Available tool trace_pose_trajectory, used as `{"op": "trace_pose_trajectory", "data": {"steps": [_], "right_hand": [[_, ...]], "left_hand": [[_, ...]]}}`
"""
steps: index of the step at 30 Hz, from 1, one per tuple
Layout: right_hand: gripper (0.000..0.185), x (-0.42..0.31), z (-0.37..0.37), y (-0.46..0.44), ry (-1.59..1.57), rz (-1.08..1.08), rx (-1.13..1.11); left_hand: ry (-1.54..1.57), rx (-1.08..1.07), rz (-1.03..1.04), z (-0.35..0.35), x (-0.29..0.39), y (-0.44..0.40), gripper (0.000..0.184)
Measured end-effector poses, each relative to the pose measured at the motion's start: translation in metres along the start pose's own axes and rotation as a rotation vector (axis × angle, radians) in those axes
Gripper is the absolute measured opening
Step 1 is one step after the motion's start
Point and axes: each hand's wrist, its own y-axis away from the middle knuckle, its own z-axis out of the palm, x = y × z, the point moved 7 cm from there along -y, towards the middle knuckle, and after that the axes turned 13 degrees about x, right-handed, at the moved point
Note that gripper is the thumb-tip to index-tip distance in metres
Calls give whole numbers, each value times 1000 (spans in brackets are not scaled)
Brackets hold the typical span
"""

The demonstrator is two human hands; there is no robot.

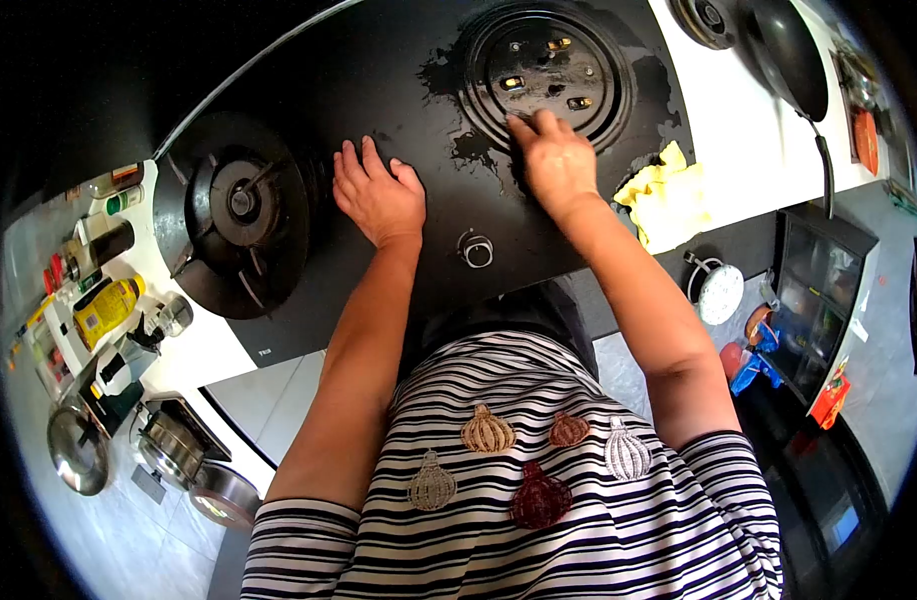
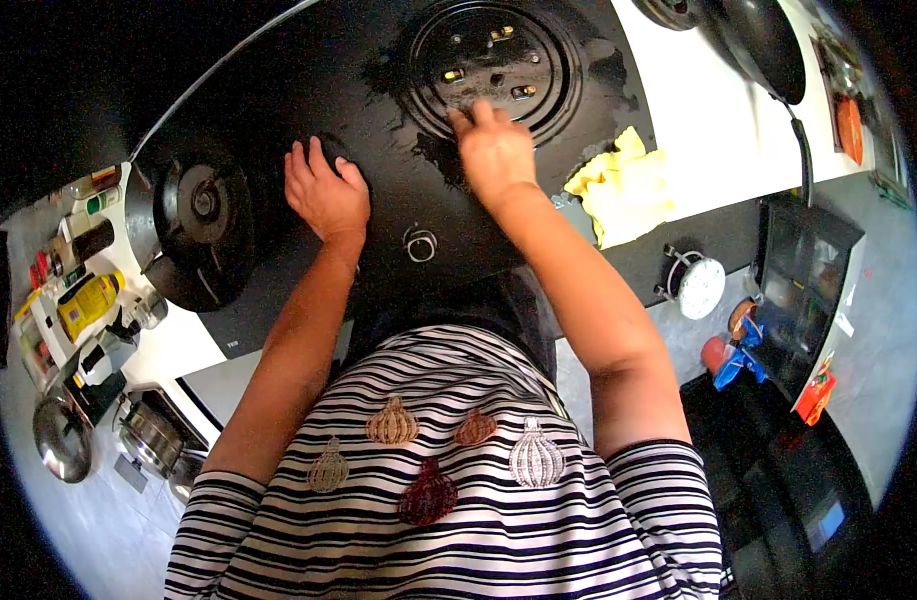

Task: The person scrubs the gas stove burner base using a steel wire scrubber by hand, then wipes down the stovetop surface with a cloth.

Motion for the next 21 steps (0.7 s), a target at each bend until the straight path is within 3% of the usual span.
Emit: {"op": "trace_pose_trajectory", "data": {"steps": [2,6,11,13,15,21], "right_hand": [[34,11,-11,9,-59,21,197],[25,14,-7,-5,-246,30,364],[14,26,0,-25,-77,245,291],[12,31,6,-27,-14,320,139],[15,16,9,-30,60,220,46],[23,7,8,-34,-146,92,165]], "left_hand": [[32,-13,0,0,3,-2,48],[28,-10,2,0,5,-1,48],[22,2,-5,1,2,-1,48],[12,1,-5,1,1,-1,49],[12,-7,-3,0,3,0,49],[7,5,7,1,2,-1,49]]}}
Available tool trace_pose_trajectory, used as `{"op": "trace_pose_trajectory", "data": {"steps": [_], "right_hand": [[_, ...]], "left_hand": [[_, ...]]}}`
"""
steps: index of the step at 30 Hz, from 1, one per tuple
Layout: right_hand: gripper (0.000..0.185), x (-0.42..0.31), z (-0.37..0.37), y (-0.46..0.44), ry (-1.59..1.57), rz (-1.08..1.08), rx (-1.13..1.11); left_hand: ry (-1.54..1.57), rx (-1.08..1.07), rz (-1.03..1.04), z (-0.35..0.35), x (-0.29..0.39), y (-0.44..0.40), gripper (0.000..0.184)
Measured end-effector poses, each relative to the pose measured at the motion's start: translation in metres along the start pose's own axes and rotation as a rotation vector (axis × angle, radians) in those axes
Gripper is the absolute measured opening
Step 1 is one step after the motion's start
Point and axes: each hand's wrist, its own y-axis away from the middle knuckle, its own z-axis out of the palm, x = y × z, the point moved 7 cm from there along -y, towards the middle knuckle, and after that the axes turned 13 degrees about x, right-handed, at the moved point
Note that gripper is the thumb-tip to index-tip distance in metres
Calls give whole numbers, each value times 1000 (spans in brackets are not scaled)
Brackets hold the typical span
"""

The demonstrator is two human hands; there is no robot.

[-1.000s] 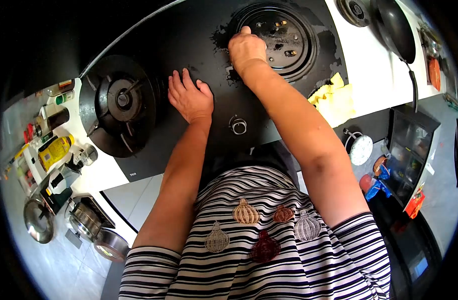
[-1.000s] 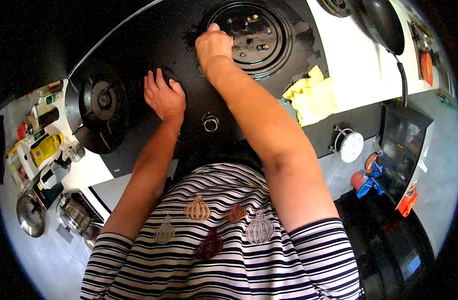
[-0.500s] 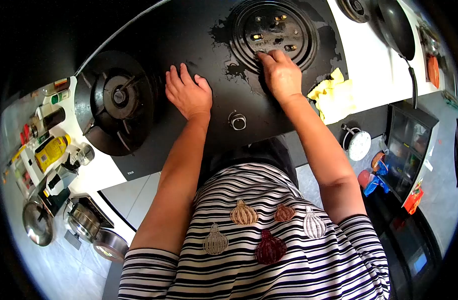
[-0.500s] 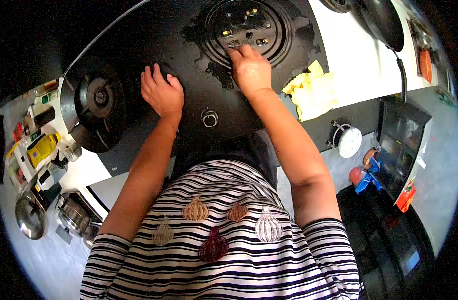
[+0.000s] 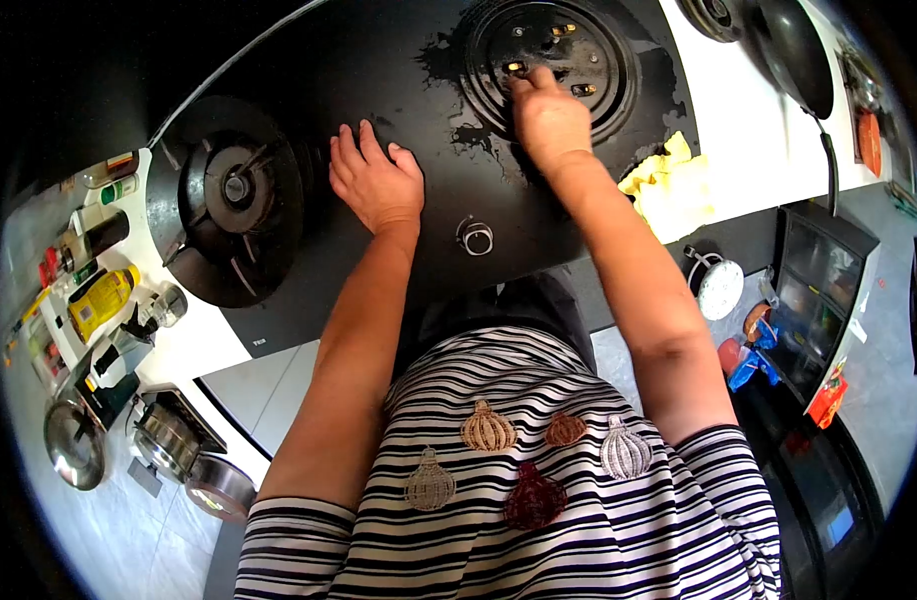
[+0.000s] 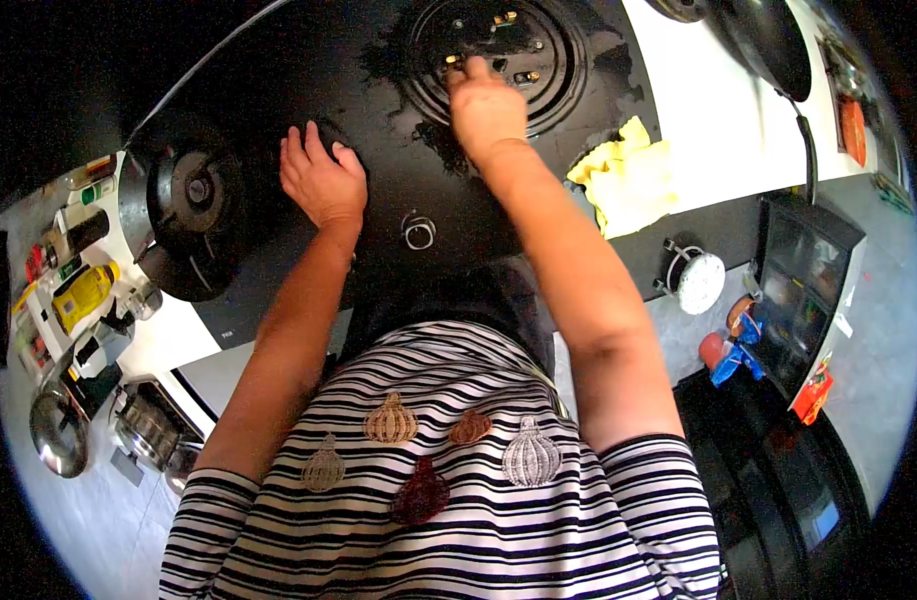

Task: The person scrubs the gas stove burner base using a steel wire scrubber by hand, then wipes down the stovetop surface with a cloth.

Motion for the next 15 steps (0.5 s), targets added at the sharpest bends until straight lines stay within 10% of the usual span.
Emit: {"op": "trace_pose_trajectory", "data": {"steps": [15], "right_hand": [[28,9,-7,5,-55,0,-55]], "left_hand": [[6,-15,-21,-1,1,-1,49]]}}
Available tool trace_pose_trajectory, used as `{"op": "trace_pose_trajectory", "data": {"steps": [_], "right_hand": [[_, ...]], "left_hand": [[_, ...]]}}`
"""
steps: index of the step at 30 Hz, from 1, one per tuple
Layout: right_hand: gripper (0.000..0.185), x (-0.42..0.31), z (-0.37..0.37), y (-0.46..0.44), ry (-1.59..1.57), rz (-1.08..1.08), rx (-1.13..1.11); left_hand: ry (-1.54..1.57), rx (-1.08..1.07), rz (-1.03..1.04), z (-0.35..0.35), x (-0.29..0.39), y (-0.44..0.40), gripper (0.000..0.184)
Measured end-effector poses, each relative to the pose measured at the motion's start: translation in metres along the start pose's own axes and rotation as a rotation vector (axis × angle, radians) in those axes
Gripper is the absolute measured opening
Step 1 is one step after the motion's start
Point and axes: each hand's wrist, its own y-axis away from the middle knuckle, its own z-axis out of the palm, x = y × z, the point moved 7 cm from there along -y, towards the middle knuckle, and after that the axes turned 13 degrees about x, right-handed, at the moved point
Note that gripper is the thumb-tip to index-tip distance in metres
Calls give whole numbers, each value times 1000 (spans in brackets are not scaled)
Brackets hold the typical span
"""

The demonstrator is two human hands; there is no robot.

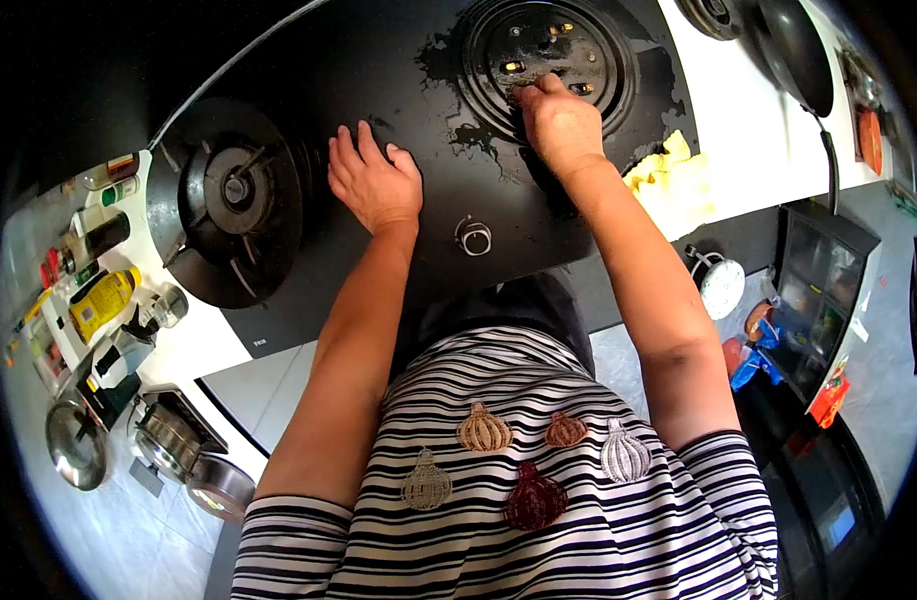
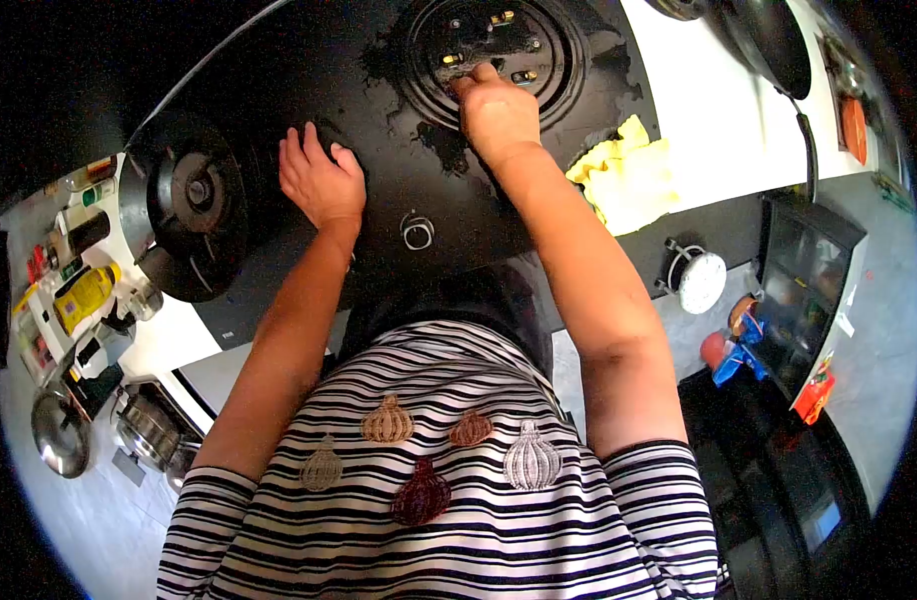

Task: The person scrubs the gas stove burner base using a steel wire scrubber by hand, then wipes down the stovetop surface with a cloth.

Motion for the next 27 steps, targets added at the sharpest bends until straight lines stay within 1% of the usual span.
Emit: {"op": "trace_pose_trajectory", "data": {"steps": [3,4,7,8,11,12,13,15,16,17,19,21,23,24,25,27], "right_hand": [[24,-3,5,0,36,-48,68],[27,-10,8,-3,42,-35,35],[26,-23,16,-16,98,7,60],[36,-26,19,-13,116,33,28],[36,-25,6,12,87,6,-13],[37,-18,3,20,90,5,35],[30,-14,-5,22,74,8,131],[23,3,-11,26,-42,116,238],[15,9,-14,22,-53,154,277],[15,10,-11,15,-54,153,276],[13,12,5,6,68,207,164],[15,10,11,-2,77,231,195],[15,12,13,-5,95,330,247],[14,9,15,-3,110,341,246],[18,2,18,-1,139,323,168],[24,-13,18,9,102,208,126]], "left_hand": [[-12,4,18,0,3,-2,49],[-13,2,17,1,3,-2,49],[-15,5,27,0,1,0,50],[-12,13,33,0,1,0,50],[-20,-3,26,1,1,0,50],[-18,1,23,2,1,-2,50],[-10,7,28,1,1,-2,50],[-4,3,31,-1,1,2,50],[-8,0,25,0,1,1,50],[-13,-2,20,1,1,0,49],[-12,-2,23,1,0,1,49],[-3,4,30,1,0,1,49],[-25,-3,24,3,0,1,49],[-25,-9,24,2,0,4,49],[-17,-8,22,1,0,4,49],[-4,3,26,2,0,-1,49]]}}
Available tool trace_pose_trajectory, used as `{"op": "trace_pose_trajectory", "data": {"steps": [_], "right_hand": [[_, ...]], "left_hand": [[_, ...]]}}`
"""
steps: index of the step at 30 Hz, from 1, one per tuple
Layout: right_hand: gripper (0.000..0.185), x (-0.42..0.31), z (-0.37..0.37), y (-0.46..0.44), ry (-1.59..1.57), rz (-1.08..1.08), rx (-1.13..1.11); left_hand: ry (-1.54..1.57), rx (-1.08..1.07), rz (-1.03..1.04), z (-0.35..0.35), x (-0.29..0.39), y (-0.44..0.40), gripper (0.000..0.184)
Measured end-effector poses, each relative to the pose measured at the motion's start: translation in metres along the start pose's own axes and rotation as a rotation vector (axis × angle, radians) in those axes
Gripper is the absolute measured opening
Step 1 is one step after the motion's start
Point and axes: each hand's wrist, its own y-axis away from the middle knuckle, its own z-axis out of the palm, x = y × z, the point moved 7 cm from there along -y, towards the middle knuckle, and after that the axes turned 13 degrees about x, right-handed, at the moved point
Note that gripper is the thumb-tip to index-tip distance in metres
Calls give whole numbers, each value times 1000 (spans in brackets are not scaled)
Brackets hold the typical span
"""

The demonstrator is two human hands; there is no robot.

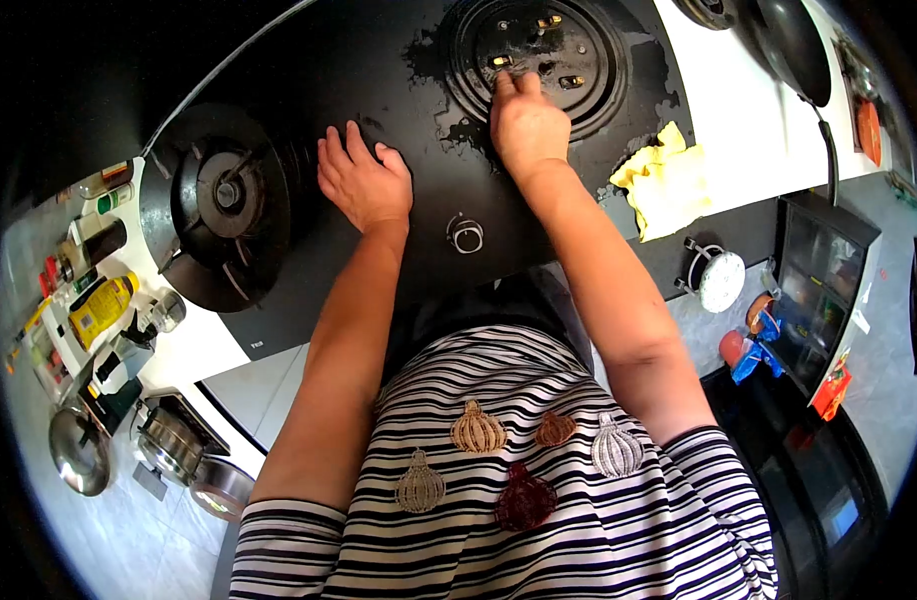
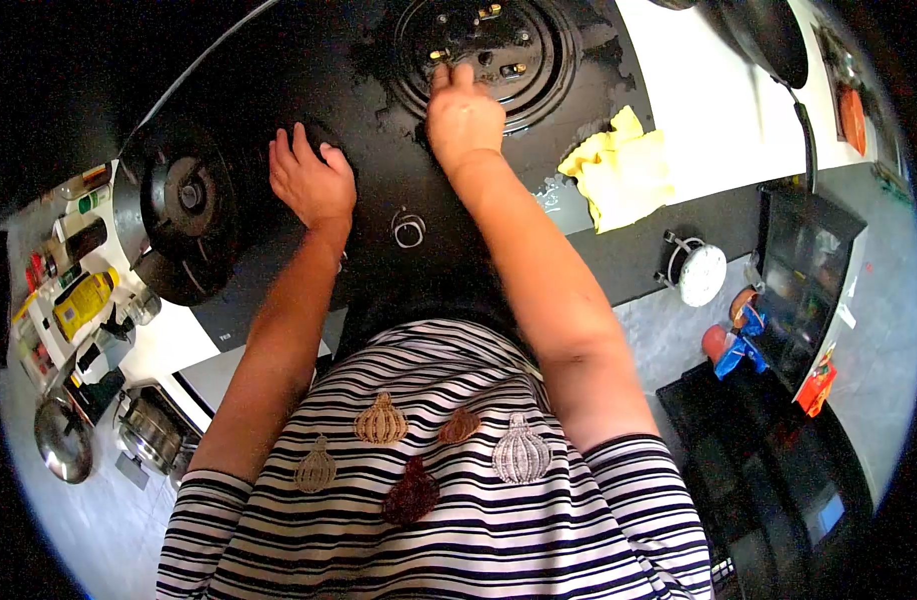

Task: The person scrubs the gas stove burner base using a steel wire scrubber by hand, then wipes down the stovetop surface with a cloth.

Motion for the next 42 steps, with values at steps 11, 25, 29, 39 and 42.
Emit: {"op": "trace_pose_trajectory", "data": {"steps": [11,25,29,39,42], "right_hand": [[30,-3,-5,2,-26,-60,-77],[27,35,-18,11,17,78,-147],[29,50,-21,7,42,73,-127],[24,39,-20,14,100,-67,-153],[27,54,-19,-13,118,-1,-146]], "left_hand": [[-25,0,-5,0,0,1,49],[-22,-8,-2,-1,-1,1,49],[-21,6,12,-1,0,2,49],[-20,-13,7,-1,-1,2,49],[-15,-13,0,0,-1,2,50]]}}
